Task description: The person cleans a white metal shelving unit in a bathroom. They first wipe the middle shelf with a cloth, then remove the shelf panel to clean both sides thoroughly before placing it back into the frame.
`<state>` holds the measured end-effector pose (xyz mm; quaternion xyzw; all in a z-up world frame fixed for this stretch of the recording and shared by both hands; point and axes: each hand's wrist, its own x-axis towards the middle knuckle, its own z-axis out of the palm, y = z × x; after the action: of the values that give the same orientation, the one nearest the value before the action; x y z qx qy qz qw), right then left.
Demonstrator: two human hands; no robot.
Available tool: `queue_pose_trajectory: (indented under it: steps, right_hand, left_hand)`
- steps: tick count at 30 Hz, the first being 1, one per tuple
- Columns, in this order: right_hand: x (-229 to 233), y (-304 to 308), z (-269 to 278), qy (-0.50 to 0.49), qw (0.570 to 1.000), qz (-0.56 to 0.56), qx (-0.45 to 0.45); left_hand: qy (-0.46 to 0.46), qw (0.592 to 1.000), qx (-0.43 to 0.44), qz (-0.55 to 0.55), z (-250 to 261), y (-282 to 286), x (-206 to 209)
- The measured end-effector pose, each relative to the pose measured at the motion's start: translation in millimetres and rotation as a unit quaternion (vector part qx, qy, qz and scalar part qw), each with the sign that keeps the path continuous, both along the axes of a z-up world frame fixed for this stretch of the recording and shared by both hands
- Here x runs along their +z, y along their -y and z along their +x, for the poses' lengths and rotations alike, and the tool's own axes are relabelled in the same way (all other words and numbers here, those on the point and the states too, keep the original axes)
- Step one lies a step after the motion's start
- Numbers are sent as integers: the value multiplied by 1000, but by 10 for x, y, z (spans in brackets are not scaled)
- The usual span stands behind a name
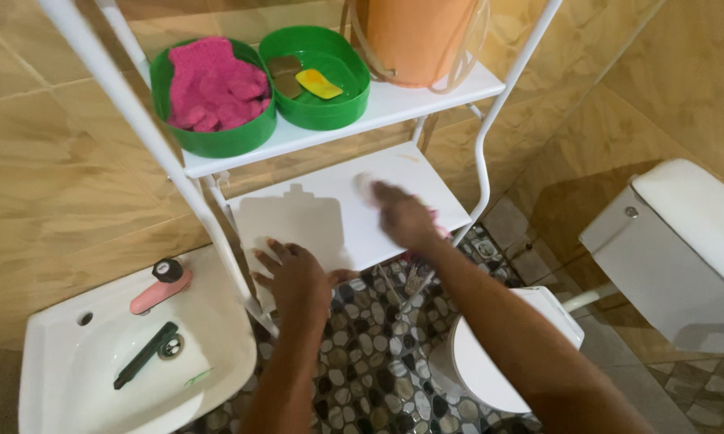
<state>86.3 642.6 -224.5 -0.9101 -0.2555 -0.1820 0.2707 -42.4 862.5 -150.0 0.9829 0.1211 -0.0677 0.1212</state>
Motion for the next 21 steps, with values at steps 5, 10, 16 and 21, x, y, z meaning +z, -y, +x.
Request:
queue_pose_trajectory:
  steps: [5,10,16,21]
  right_hand:
    - [-57,441,636,-6,990,-21,-139]
    - [-77,197,1081,17,983,-9,-181]
    - [-347,-871,775,105,989,-40,-94]
    - [-179,-1778,308,-99,986,-1,131]
  left_hand:
    - [45,999,4,17,-29,25,-46]
    - [1,1000,26,-12,2,23,34]
    - [68,995,23,-70,-71,30,-7]
    - [118,992,15,-48,-74,24,-36]
